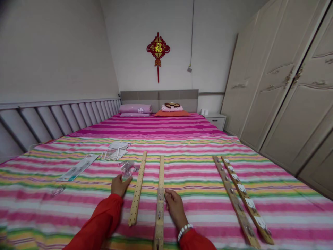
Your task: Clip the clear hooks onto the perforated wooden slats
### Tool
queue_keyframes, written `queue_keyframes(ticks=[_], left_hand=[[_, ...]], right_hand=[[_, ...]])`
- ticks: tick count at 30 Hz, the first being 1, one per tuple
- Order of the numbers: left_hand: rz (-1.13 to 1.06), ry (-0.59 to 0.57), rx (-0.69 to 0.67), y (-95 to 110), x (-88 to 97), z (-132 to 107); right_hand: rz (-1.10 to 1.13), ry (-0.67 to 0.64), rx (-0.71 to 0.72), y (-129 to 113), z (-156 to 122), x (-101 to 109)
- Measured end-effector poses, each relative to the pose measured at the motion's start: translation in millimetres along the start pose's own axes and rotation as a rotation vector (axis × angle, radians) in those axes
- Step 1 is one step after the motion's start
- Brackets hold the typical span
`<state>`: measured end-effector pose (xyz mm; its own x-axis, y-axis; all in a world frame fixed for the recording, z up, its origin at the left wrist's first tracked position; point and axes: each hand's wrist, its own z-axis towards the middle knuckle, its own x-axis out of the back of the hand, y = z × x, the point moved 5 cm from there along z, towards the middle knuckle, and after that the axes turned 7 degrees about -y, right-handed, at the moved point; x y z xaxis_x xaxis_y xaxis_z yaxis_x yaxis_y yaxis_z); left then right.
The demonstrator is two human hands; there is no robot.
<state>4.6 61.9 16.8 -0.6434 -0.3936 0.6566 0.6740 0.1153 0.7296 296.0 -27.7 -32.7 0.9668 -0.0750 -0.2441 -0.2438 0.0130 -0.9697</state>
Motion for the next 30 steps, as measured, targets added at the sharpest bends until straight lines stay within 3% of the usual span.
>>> queue_keyframes(ticks=[3,6,11,16,20,23,26,30], left_hand=[[0.152,-0.007,-0.006,7.3,-7.5,-2.0],[0.227,-0.012,0.077,10.1,-11.7,-5.9],[0.234,-0.019,0.064,8.7,-12.0,-5.2],[-0.032,-0.004,0.025,1.6,-6.4,-8.9],[-0.406,-0.034,0.14,-8.7,-0.5,-26.8],[-0.827,-0.178,0.225,-8.0,1.4,-48.0],[-1.212,-0.438,0.234,7.3,4.8,-72.3],[-1.428,-0.748,0.183,30.1,11.9,-104.2]], right_hand=[[-0.013,-0.002,0.001,1.4,0.6,0.4],[-0.006,-0.008,0.005,3.4,1.3,1.3],[0.01,-0.014,-0.002,5.0,2.0,2.2],[0.024,-0.01,-0.01,5.4,1.8,2.8],[0.033,-0.011,-0.015,6.8,1.8,3.6],[0.042,-0.005,-0.01,7.4,2.1,4.5],[0.065,-0.001,-0.024,7.6,1.5,4.8],[0.113,0.021,-0.045,3.5,-3.0,4.7]])
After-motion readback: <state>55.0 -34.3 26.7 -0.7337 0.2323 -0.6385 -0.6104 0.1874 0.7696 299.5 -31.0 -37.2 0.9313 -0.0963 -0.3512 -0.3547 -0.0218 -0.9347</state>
